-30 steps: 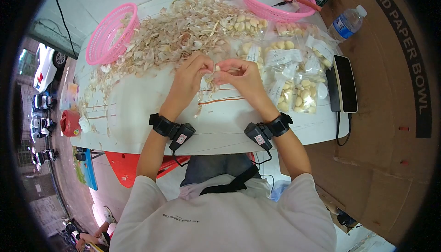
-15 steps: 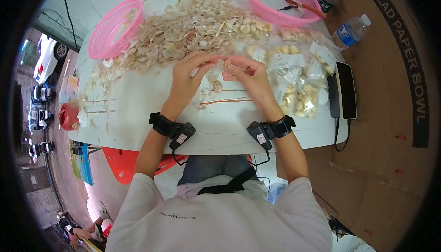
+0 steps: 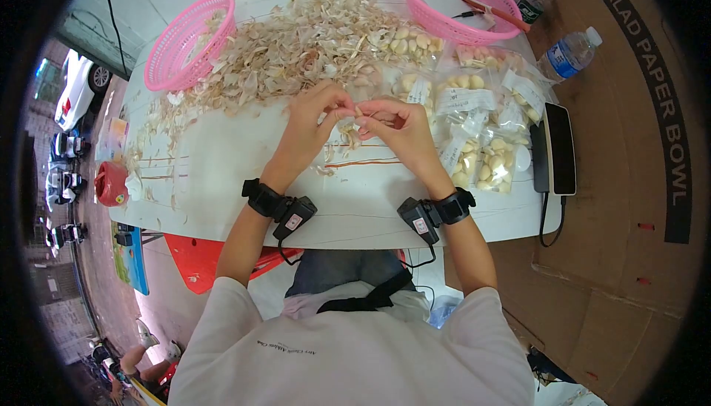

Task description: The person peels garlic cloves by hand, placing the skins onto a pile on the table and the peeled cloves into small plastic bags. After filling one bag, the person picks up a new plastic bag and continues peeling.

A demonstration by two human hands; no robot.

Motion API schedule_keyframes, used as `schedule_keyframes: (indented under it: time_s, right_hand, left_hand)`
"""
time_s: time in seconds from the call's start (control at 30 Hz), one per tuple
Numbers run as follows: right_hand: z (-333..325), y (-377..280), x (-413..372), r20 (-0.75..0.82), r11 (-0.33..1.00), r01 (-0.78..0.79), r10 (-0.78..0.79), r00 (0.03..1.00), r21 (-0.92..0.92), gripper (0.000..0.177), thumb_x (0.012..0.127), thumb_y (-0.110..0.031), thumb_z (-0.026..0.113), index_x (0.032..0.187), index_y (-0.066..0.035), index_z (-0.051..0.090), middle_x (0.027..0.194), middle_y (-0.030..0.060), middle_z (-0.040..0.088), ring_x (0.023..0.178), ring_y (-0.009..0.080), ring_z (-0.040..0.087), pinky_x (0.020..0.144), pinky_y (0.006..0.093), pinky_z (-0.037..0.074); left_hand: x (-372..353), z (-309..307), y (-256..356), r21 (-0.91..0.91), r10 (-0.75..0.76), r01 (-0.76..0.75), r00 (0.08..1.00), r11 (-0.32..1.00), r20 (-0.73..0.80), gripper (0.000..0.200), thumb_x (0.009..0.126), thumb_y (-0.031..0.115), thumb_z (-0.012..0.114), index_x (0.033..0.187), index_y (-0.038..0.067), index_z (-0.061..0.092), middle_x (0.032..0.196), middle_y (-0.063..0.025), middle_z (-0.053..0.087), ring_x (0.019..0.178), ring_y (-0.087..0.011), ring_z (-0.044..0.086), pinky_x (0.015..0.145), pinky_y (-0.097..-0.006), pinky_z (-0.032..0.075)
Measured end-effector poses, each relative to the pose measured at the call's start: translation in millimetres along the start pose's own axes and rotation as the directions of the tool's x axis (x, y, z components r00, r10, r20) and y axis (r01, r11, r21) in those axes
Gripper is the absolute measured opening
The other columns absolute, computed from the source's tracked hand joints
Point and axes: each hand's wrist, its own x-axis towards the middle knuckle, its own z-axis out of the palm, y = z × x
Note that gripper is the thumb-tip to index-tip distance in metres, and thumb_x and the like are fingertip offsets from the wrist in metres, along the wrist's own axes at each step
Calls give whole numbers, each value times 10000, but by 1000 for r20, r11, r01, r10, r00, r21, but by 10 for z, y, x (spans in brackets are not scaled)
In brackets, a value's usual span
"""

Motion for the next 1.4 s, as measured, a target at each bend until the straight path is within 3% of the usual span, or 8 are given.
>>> schedule_keyframes:
  time_s: [0.13, 0.2, 0.53, 0.83, 0.9, 0.93, 1.1, 1.4]
  right_hand:
    - [5, -20, -3, 8, 999, -31, 31, 999, 7, 228, 835, 2, 638, 1053, 66, 621, 961, 108, 661, 774, 142, 655, 692, 254, 565]
    - [8, -24, -3, 10, 1000, -22, 22, 1000, 8, 228, 836, 5, 635, 1056, 67, 620, 961, 107, 661, 775, 142, 656, 693, 253, 565]
    - [21, -23, -12, 11, 999, -26, 26, 1000, 20, 218, 834, 3, 639, 1043, 60, 626, 949, 101, 662, 771, 142, 657, 682, 250, 567]
    - [45, -15, 5, -46, 1000, 24, -24, 999, -5, 213, 873, -41, 603, 1065, 47, 628, 927, 95, 674, 757, 125, 649, 704, 259, 566]
    - [38, -16, 5, -66, 999, 37, -37, 997, -4, 216, 878, -48, 597, 1071, 45, 628, 931, 95, 674, 760, 123, 648, 708, 259, 566]
    - [33, -4, 9, -66, 1000, 31, -31, 997, -4, 220, 877, -48, 600, 1076, 43, 627, 932, 94, 675, 763, 121, 649, 709, 257, 565]
    - [20, -1, 7, -53, 1000, 13, -12, 999, 14, 228, 872, -54, 611, 1079, 38, 628, 930, 90, 675, 771, 122, 650, 714, 255, 564]
    - [27, -23, -2, -46, 1000, 7, -8, 999, -12, 243, 853, -37, 630, 1081, 45, 619, 933, 110, 677, 793, 132, 660, 715, 252, 564]
  left_hand:
    - [-14, 32, 19, -27, 0, -1, 1000, 1000, -13, 71, 805, -17, 611, 858, -16, 564, 816, -58, 552, 738, -164, 560, 655, -267, 478]
    - [-13, 42, 34, -133, -29, 22, 998, 991, -50, 67, 801, -16, 615, 851, -17, 571, 825, -64, 553, 733, -162, 558, 651, -269, 474]
    - [-2, 13, 42, -24, 26, -27, 999, 999, -42, 64, 791, -38, 596, 843, -12, 570, 826, -68, 547, 726, -173, 552, 639, -275, 449]
    - [-20, 47, 89, -60, -72, 66, 993, 996, -92, 62, 805, -40, 576, 813, -8, 524, 814, -77, 505, 712, -194, 533, 668, -291, 443]
    - [-44, -1, 106, 152, -36, 43, 998, 987, -49, 92, 797, -33, 602, 805, -7, 514, 810, -72, 505, 704, -175, 539, 668, -279, 460]
    - [-38, 5, 97, 152, -36, 43, 998, 987, -49, 92, 797, -33, 602, 805, -7, 514, 810, -72, 505, 704, -175, 539, 668, -279, 460]
    - [23, 57, 154, -66, -53, 41, 982, 997, -184, 69, 793, -18, 627, 861, -4, 620, 844, -67, 582, 788, -157, 599, 650, -263, 483]
    - [-9, 39, 58, -64, -13, 5, 992, 998, -124, 83, 770, 20, 683, 846, -8, 664, 815, -61, 646, 728, -153, 626, 654, -259, 507]
